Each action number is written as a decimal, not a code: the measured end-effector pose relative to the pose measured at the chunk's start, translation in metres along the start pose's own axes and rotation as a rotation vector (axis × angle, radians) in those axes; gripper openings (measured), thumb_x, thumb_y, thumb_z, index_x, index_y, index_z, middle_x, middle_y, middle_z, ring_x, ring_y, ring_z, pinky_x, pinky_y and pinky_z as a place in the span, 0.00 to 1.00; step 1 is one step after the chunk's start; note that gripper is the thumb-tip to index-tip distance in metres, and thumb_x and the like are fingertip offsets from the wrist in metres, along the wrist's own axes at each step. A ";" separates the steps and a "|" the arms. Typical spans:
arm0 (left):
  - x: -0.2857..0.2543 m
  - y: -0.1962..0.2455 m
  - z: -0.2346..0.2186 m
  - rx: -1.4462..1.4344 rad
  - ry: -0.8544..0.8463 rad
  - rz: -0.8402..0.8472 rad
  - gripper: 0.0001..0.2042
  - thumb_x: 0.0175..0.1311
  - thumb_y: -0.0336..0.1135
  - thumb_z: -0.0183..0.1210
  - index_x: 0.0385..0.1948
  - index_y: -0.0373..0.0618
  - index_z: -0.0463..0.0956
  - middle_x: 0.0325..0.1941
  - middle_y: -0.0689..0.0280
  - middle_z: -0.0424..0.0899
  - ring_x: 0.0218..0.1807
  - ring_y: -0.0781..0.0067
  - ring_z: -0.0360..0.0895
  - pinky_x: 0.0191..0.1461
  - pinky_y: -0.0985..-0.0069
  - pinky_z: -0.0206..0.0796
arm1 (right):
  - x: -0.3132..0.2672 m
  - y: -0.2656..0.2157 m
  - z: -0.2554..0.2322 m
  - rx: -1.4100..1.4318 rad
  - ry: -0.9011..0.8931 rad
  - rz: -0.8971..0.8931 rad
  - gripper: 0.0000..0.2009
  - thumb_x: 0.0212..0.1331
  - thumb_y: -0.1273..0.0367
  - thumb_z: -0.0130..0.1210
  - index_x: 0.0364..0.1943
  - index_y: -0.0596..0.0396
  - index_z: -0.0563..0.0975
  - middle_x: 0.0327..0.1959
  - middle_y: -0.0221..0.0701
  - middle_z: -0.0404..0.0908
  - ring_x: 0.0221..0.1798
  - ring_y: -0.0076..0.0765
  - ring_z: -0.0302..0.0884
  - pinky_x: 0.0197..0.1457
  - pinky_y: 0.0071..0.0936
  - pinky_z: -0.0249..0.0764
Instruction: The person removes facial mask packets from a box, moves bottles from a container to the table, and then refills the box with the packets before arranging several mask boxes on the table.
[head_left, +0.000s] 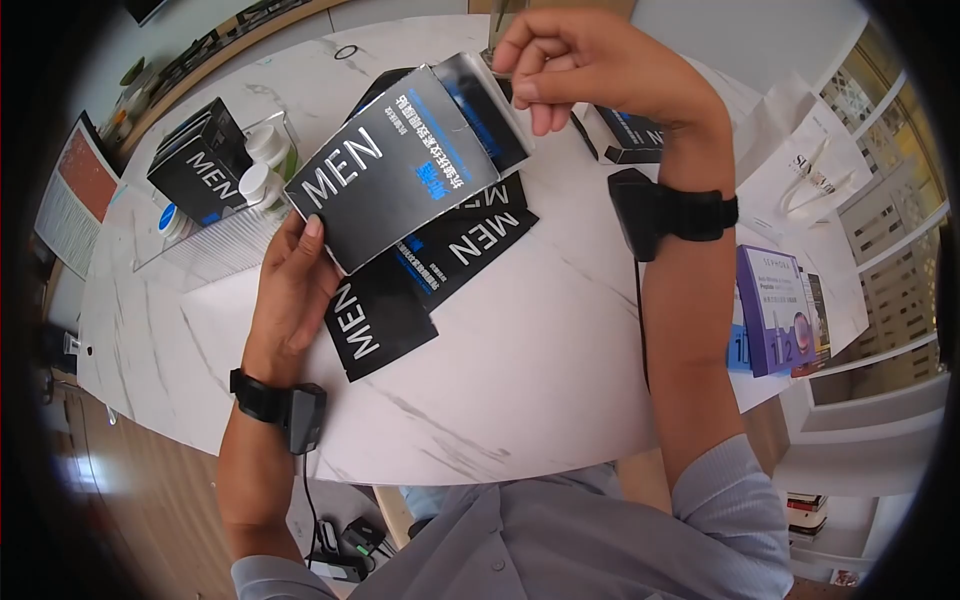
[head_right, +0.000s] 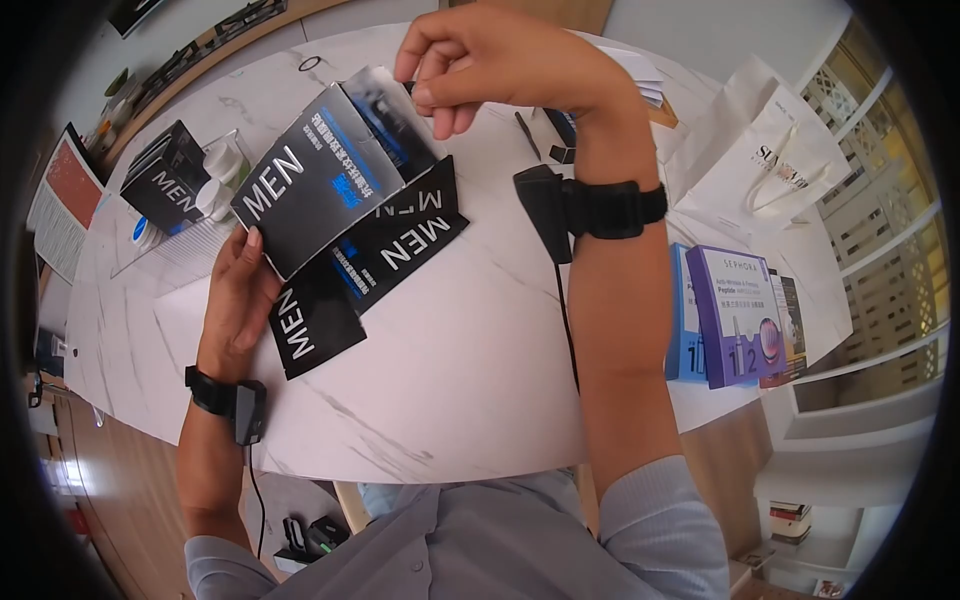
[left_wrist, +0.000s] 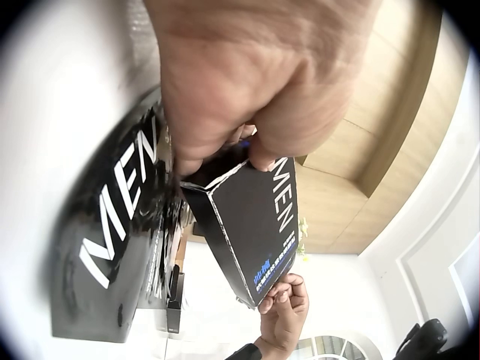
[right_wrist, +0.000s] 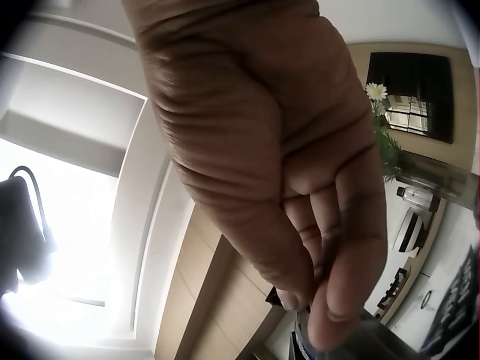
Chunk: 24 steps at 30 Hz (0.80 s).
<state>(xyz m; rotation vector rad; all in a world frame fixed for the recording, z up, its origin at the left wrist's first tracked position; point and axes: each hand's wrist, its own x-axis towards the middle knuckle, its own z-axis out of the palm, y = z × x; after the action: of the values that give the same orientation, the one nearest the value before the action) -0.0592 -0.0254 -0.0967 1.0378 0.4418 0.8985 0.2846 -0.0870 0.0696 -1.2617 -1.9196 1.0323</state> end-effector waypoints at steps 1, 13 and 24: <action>0.000 0.000 0.000 -0.001 0.000 0.001 0.24 0.80 0.38 0.50 0.70 0.33 0.60 0.70 0.54 0.72 0.71 0.60 0.71 0.76 0.58 0.64 | 0.004 -0.003 0.004 -0.042 0.012 0.024 0.11 0.69 0.74 0.59 0.50 0.66 0.74 0.34 0.34 0.84 0.35 0.26 0.85 0.37 0.20 0.82; 0.000 0.000 -0.002 -0.004 -0.009 -0.008 0.23 0.80 0.38 0.50 0.69 0.33 0.60 0.70 0.53 0.72 0.71 0.60 0.72 0.76 0.59 0.64 | 0.026 -0.001 0.023 -0.026 -0.076 -0.028 0.09 0.66 0.75 0.57 0.43 0.70 0.74 0.27 0.36 0.84 0.29 0.28 0.86 0.32 0.21 0.82; -0.001 0.001 0.002 0.058 -0.005 -0.046 0.24 0.81 0.40 0.49 0.70 0.36 0.59 0.71 0.54 0.70 0.71 0.55 0.72 0.73 0.47 0.69 | 0.039 0.000 0.040 -0.062 0.121 -0.022 0.10 0.64 0.76 0.58 0.45 0.67 0.71 0.22 0.35 0.81 0.21 0.29 0.83 0.23 0.23 0.79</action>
<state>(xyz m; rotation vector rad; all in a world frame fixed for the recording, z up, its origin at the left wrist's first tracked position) -0.0585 -0.0267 -0.0953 1.0790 0.4881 0.8464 0.2383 -0.0612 0.0522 -1.3036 -1.8815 0.8714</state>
